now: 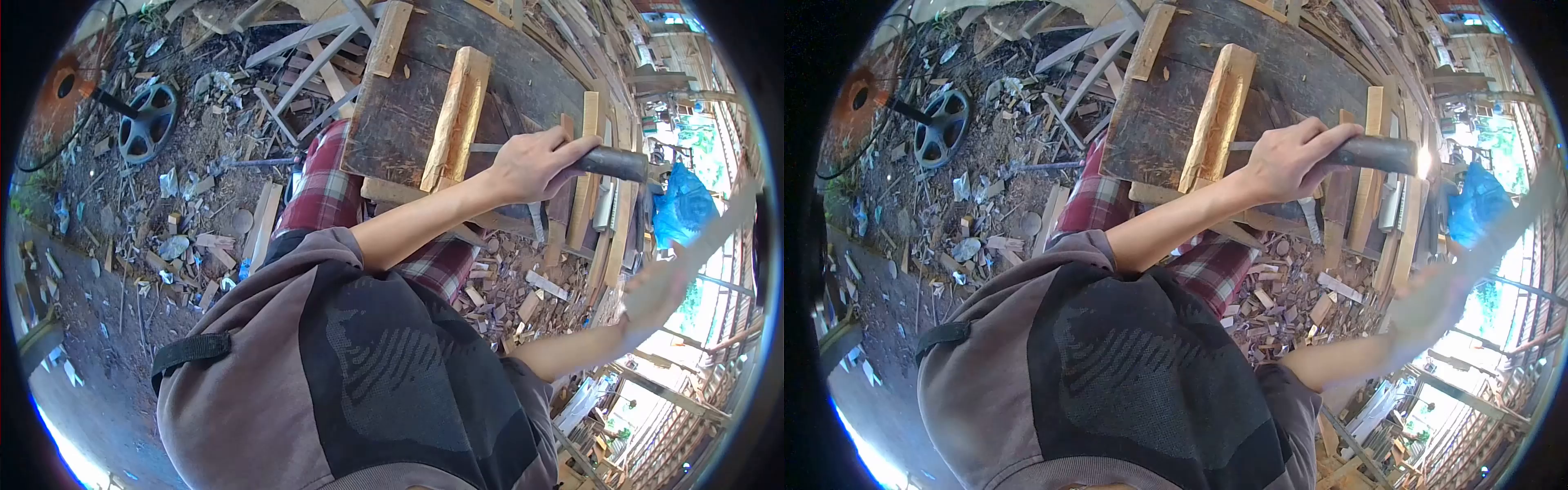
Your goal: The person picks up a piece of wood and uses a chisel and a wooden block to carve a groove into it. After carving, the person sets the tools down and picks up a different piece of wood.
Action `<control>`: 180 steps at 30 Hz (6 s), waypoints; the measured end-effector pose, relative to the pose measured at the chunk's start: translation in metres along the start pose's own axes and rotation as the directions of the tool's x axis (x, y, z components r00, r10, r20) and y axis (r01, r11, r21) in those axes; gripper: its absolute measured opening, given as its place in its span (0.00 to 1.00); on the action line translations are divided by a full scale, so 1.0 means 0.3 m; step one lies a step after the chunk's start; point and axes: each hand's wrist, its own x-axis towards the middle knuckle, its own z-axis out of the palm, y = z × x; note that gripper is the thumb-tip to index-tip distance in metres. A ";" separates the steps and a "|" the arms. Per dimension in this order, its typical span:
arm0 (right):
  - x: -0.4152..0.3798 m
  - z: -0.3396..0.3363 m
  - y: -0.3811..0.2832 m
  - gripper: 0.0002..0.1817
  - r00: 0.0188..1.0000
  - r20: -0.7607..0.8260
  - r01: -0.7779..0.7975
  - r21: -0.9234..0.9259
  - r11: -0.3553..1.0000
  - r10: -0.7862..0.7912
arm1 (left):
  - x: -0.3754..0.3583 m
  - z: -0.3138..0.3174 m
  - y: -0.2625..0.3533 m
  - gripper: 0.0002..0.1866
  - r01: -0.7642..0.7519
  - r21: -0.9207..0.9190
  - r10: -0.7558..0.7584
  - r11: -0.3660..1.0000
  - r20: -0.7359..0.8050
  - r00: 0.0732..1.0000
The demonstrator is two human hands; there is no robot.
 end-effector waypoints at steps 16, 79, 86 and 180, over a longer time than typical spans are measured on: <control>-0.010 0.123 0.118 0.30 0.998 -0.046 0.031 -0.275 0.961 -0.045 | 0.000 -0.024 0.002 0.30 0.021 -0.046 -0.017 0.999 0.078 0.997; 0.046 0.036 -0.021 0.37 0.710 0.657 0.517 -0.241 0.821 -0.254 | 0.037 -0.043 -0.055 0.31 -0.019 -0.088 0.024 0.996 0.054 0.998; -0.022 0.085 -0.093 0.33 0.992 0.112 0.058 0.018 0.998 -0.059 | 0.036 -0.046 -0.055 0.31 -0.011 -0.069 0.017 0.998 0.080 0.997; 0.018 0.037 -0.021 0.33 0.989 0.051 0.149 -0.195 0.970 -0.141 | 0.022 -0.033 -0.037 0.30 -0.002 -0.041 0.003 0.999 0.033 0.999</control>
